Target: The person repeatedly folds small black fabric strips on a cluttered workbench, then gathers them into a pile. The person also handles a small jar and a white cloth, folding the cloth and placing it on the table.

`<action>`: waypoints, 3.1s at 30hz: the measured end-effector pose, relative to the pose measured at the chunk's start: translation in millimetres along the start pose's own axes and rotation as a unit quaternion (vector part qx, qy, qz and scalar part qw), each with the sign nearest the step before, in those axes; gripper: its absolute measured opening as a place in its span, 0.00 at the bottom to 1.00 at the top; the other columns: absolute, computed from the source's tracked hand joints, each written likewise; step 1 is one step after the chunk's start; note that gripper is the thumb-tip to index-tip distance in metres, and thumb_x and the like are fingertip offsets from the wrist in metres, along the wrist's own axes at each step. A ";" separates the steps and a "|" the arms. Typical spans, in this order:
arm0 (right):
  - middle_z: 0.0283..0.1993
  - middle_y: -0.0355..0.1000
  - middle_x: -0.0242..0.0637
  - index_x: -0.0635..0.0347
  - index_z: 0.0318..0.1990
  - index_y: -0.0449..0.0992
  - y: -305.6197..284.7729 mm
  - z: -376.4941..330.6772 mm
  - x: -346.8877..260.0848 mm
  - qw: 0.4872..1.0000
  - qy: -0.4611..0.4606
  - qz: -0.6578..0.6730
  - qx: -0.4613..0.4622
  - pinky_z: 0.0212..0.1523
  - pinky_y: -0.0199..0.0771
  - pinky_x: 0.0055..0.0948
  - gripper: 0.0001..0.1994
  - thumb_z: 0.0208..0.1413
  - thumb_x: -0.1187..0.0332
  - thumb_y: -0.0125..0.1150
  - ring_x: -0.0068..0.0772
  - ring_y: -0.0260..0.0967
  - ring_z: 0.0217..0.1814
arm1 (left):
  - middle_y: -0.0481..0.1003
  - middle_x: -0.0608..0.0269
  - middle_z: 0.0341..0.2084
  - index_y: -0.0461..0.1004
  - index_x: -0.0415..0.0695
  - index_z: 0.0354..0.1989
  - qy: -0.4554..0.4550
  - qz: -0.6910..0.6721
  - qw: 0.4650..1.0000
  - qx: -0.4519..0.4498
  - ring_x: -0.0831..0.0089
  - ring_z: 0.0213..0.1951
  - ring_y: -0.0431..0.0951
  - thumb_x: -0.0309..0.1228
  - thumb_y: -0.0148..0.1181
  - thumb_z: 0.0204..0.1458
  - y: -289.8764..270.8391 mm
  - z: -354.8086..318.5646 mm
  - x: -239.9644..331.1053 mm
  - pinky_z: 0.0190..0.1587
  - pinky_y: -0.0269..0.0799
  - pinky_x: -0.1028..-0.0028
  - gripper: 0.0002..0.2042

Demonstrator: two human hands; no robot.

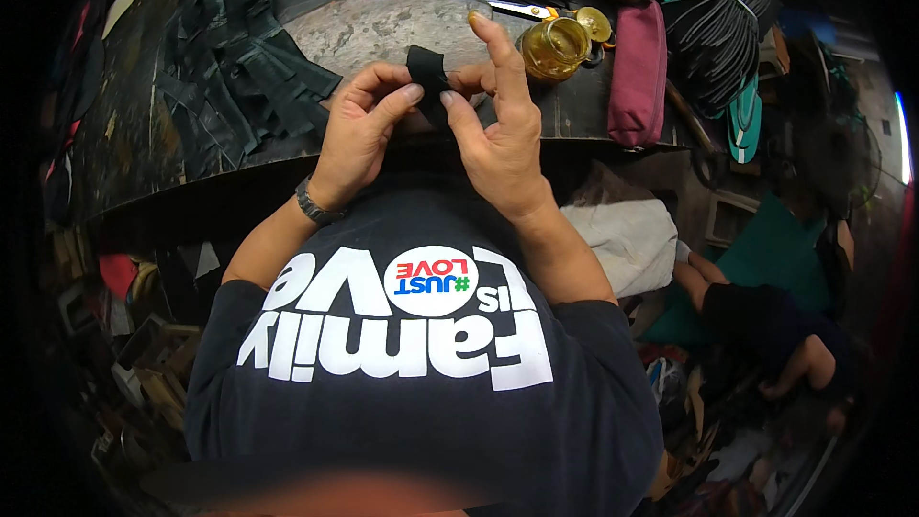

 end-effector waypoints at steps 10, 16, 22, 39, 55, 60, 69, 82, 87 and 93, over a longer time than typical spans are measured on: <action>0.41 0.76 0.38 0.59 0.75 0.46 14.3 1.2 9.4 0.990 0.066 0.108 -0.065 0.53 0.71 0.24 0.43 0.54 0.83 0.62 0.24 0.73 0.47 | 0.79 0.68 0.34 0.78 0.40 0.41 -0.026 0.057 0.997 -0.048 0.85 0.34 0.76 0.23 0.67 0.55 -2.1 8.9 13.3 0.36 0.73 0.84 0.07; 0.41 0.76 0.37 0.59 0.73 0.53 11.3 4.4 19.9 0.969 0.082 0.235 0.000 0.51 0.72 0.22 0.38 0.55 0.83 0.62 0.22 0.73 0.45 | 0.79 0.67 0.34 0.77 0.41 0.41 -0.018 0.058 0.998 -0.035 0.84 0.34 0.77 0.24 0.68 0.55 -5.1 6.7 10.5 0.36 0.75 0.83 0.08; 0.39 0.76 0.35 0.62 0.71 0.57 7.2 5.7 23.5 0.980 0.068 0.189 0.011 0.48 0.71 0.18 0.35 0.56 0.83 0.63 0.20 0.73 0.42 | 0.79 0.67 0.33 0.77 0.40 0.41 -0.026 0.069 0.996 -0.048 0.83 0.34 0.78 0.23 0.69 0.53 -6.2 5.7 8.9 0.37 0.77 0.83 0.09; 0.45 0.73 0.41 0.60 0.71 0.52 -6.8 -5.0 28.6 0.988 0.028 0.130 0.082 0.50 0.74 0.23 0.31 0.63 0.80 0.56 0.24 0.72 0.47 | 0.78 0.64 0.41 0.64 0.44 0.61 -0.099 -0.033 0.994 -0.024 0.80 0.41 0.79 0.20 0.64 0.56 -10.4 10.2 -6.5 0.43 0.76 0.81 0.25; 0.59 0.65 0.42 0.58 0.47 0.81 8.3 -4.7 16.8 0.996 -0.053 -0.053 0.055 0.59 0.67 0.34 0.12 0.54 0.76 0.67 0.38 0.65 0.59 | 0.77 0.67 0.40 0.64 0.45 0.61 -0.112 -0.057 0.992 -0.026 0.84 0.42 0.77 0.21 0.62 0.58 -10.2 9.9 -12.0 0.41 0.73 0.83 0.23; 0.58 0.69 0.42 0.55 0.44 0.84 8.6 -4.4 4.4 0.975 -0.127 -0.173 0.053 0.57 0.66 0.36 0.13 0.50 0.77 0.69 0.43 0.64 0.59 | 0.78 0.67 0.42 0.64 0.44 0.62 -0.130 -0.071 0.989 -0.020 0.83 0.42 0.77 0.23 0.60 0.59 -11.7 7.5 -14.3 0.41 0.75 0.82 0.22; 0.57 0.71 0.42 0.54 0.43 0.84 19.0 -1.4 -8.5 0.946 -0.211 -0.247 0.020 0.59 0.66 0.39 0.15 0.45 0.76 0.71 0.46 0.62 0.61 | 0.77 0.64 0.45 0.64 0.39 0.65 -0.114 -0.093 0.989 -0.011 0.80 0.43 0.79 0.26 0.52 0.65 -19.6 3.5 -12.3 0.46 0.80 0.78 0.20; 0.66 0.62 0.53 0.62 0.75 0.43 9.1 0.4 12.8 0.990 -0.037 0.127 -0.053 0.69 0.56 0.40 0.47 0.55 0.59 0.67 0.41 0.64 0.66 | 0.77 0.69 0.44 0.66 0.44 0.65 -0.074 -0.086 0.994 -0.010 0.82 0.46 0.77 0.29 0.52 0.66 -22.9 10.1 1.5 0.47 0.76 0.78 0.19; 0.45 0.74 0.42 0.61 0.75 0.43 23.0 -11.2 45.6 0.942 0.166 0.282 -0.070 0.50 0.72 0.25 0.42 0.55 0.83 0.58 0.27 0.72 0.45 | 0.78 0.67 0.46 0.67 0.44 0.64 -0.068 -0.106 0.992 0.010 0.81 0.48 0.77 0.31 0.52 0.67 -34.4 16.8 5.1 0.48 0.75 0.78 0.18; 0.41 0.74 0.38 0.58 0.74 0.47 18.2 -9.1 48.0 0.935 0.174 0.309 -0.024 0.34 0.72 0.17 0.39 0.56 0.84 0.57 0.19 0.69 0.37 | 0.76 0.58 0.52 0.67 0.41 0.63 -0.146 -0.125 0.981 -0.010 0.72 0.53 0.77 0.44 0.51 0.67 -22.4 4.1 -13.2 0.54 0.74 0.68 0.23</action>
Point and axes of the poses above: each hand's wrist, its own z-axis towards the middle knuckle, its own y-axis out of the palm, x = y × z, the point moved 9 cm from there along z, towards the middle knuckle
